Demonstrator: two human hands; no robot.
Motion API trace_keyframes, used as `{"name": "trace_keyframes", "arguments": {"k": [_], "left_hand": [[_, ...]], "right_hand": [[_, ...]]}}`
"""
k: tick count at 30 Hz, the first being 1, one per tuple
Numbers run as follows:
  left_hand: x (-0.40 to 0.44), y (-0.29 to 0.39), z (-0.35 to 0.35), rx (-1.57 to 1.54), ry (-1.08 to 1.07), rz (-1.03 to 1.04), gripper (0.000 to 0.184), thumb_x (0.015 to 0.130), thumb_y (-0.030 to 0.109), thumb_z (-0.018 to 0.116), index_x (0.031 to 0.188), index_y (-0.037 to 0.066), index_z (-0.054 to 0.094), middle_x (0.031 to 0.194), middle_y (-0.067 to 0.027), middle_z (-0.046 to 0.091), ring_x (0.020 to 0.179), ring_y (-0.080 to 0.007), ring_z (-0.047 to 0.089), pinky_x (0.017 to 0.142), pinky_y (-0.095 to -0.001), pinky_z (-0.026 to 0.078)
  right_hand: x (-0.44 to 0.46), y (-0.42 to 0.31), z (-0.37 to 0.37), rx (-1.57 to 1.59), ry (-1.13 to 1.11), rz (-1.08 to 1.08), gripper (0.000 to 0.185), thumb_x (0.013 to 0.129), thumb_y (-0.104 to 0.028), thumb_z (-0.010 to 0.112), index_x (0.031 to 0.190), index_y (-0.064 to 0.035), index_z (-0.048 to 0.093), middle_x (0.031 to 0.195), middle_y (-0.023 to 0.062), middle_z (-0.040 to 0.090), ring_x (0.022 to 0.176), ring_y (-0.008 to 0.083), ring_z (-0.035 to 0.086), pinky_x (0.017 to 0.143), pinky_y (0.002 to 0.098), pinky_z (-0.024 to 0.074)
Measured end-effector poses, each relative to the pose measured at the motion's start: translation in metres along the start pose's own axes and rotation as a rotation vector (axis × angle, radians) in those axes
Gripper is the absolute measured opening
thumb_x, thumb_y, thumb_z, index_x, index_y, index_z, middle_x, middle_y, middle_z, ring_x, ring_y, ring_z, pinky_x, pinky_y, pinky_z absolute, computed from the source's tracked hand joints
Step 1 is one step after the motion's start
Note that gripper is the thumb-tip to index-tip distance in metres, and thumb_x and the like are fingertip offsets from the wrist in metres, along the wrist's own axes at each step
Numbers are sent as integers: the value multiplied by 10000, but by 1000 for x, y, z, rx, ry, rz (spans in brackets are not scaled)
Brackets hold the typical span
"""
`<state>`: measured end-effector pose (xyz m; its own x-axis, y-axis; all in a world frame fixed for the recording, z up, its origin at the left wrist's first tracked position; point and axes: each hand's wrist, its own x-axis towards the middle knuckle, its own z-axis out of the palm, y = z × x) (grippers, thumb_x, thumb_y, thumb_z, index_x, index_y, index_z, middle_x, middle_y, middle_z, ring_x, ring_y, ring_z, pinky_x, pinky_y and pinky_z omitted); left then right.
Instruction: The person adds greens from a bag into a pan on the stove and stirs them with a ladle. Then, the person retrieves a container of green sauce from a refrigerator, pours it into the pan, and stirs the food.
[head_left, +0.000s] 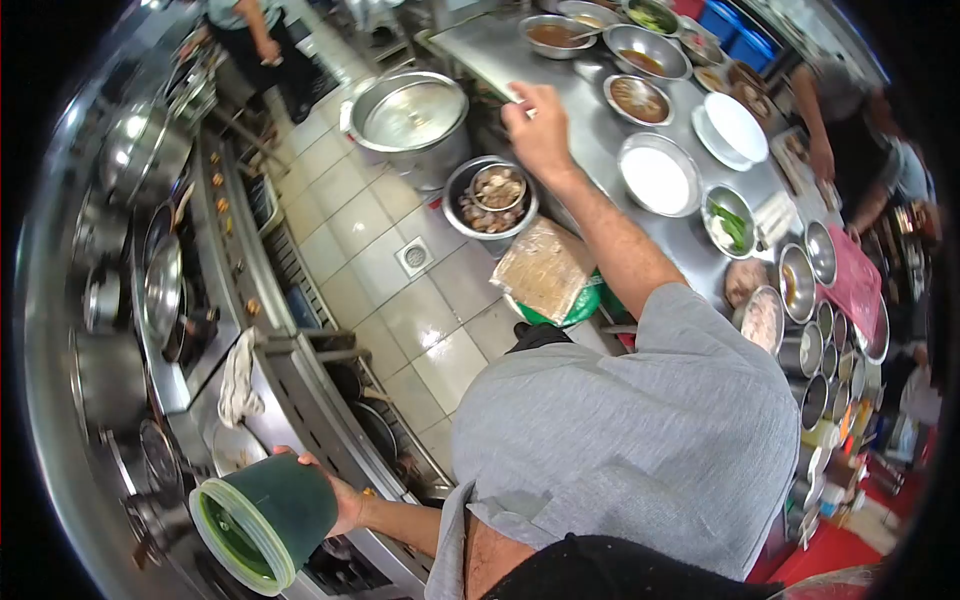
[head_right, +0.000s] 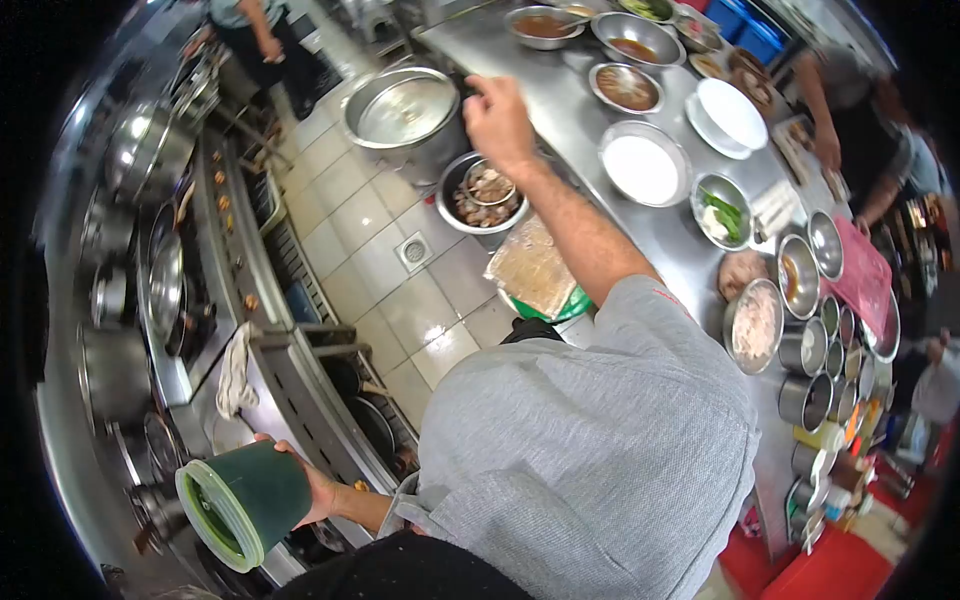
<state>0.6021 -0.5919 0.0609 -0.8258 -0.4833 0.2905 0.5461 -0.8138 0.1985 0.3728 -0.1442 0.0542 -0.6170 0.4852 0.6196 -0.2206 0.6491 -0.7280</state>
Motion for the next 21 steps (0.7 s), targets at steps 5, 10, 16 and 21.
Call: {"name": "trace_keyframes", "arguments": {"k": [5,10,16,21], "left_hand": [[16,-63,16,-1,-64,-140,836,683,415,662,1344,30,324,1376,-219,293,1263,-497,189,942,-589,272],[21,-117,32,2,-129,-291,695,768,367,611,1326,42,352,1345,-222,319,1276,-456,185,922,-568,299],[10,-162,47,-26,-46,-311,697,767,401,588,1320,44,359,1343,-209,326,1289,-432,174,906,-567,305],[4,-181,66,-75,-30,-392,708,770,425,569,1322,36,354,1348,-196,332,1286,-434,189,889,-544,297]], "right_hand": [[63,118,-150,-534,491,159,228,729,-101,564,948,-74,619,910,138,560,875,294,540,772,380,435],[53,207,-317,-1013,489,834,442,735,-275,566,1165,-173,570,1207,152,496,1119,294,492,937,486,364],[11,261,-418,-1070,200,1479,731,689,-526,645,1304,-182,455,1370,157,376,1271,350,347,1020,524,277],[-11,330,-424,-1127,184,1564,1035,591,-562,722,1409,-301,144,1405,309,115,1254,482,258,963,616,282]]}}
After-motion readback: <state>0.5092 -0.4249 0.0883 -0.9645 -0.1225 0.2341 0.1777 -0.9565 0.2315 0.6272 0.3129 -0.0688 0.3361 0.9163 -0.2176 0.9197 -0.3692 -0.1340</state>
